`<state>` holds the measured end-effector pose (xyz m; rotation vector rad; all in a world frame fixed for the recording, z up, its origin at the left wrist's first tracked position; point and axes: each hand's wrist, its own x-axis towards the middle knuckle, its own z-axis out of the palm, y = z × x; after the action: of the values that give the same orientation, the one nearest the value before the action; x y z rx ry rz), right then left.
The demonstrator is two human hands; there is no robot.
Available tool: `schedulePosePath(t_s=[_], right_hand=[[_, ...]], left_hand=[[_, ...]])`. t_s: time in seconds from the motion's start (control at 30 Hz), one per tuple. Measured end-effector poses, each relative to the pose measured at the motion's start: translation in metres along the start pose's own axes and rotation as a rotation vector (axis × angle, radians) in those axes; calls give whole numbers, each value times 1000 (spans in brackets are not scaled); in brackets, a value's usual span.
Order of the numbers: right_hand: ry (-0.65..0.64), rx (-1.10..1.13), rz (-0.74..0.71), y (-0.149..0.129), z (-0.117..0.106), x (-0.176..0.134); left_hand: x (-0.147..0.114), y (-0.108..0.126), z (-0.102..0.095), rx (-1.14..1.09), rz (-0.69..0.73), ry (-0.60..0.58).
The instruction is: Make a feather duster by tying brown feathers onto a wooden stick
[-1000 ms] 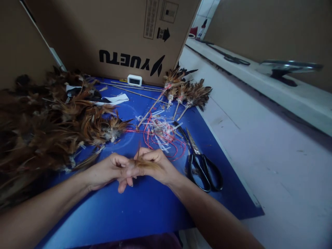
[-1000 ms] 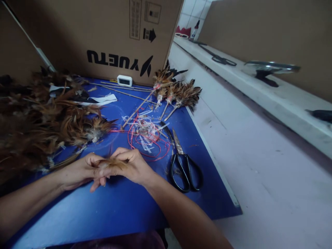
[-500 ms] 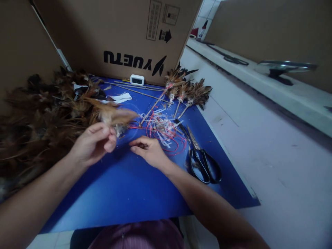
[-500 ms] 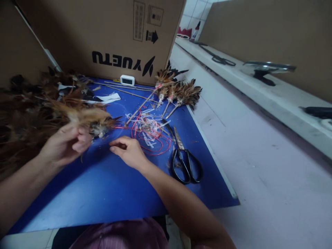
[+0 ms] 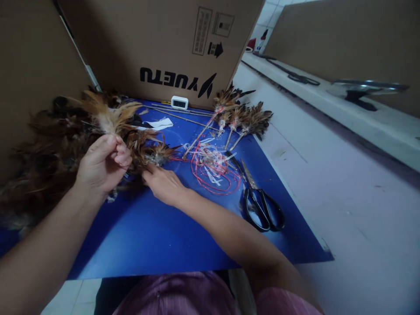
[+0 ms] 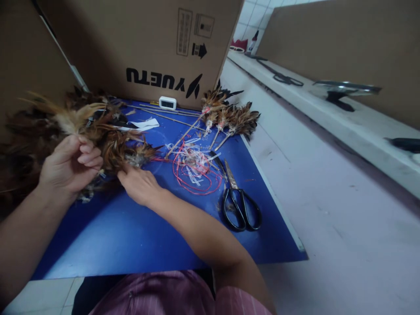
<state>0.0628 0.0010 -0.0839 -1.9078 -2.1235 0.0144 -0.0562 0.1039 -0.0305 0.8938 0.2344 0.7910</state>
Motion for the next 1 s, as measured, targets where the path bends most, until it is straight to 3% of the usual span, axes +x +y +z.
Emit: schedulePosePath(t_s=[0.17, 0.27, 0.5, 0.73, 0.83, 1.0], right_hand=[[-27, 106, -79, 8, -16, -37], [-65, 186, -78, 10, -21, -43], [-78, 116, -71, -4, -9, -5], [-62, -1, 177, -14, 9, 21], [-81, 136, 215, -9, 6, 19], [-31, 625, 306, 10, -8, -2]], left_hand=[[9, -2, -11, -18, 53, 18], [10, -1, -13, -12, 66, 19], [9, -3, -10, 31, 76, 22], [10, -6, -13, 74, 87, 36], [10, -8, -13, 77, 91, 32], [11, -10, -14, 69, 69, 49]])
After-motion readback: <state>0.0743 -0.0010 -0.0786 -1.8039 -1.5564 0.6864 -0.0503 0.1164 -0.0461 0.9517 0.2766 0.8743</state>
